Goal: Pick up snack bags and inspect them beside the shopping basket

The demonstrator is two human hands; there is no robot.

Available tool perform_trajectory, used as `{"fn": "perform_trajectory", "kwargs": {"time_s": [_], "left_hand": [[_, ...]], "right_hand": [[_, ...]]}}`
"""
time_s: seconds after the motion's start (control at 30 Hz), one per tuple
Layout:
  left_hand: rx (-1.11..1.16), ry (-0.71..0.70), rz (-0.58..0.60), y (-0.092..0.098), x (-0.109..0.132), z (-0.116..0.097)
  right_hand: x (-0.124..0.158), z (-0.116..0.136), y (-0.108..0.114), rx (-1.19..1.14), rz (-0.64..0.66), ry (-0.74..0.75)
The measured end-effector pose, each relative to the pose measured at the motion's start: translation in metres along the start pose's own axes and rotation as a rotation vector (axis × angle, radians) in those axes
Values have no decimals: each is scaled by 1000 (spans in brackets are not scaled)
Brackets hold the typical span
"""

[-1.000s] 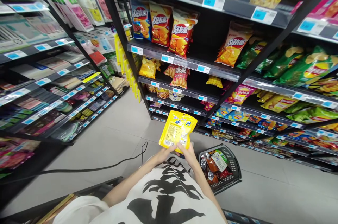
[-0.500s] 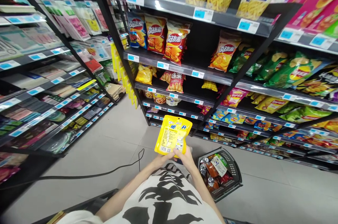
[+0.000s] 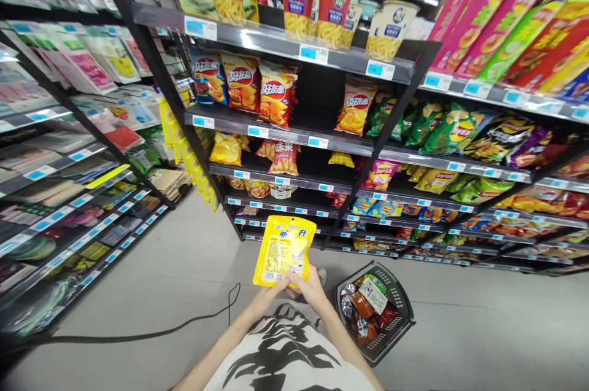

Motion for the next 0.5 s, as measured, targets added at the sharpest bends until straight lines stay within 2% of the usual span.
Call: {"fn": "perform_trajectory", "kwargs": {"time_s": [0.27, 0.5], "left_hand": [[2, 17, 17, -5, 0, -9], [24, -7, 24, -2, -5, 7]], "right_hand": [[5, 17, -7, 36, -1, 27], [4, 18, -8, 24, -6, 49]]}}
Point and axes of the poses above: each hand's wrist, its own x-axis away from the middle knuckle, its own y-axis out of the back of the hand, z = x × y, the point moved 4 cm from there along -x, towards the middle knuckle
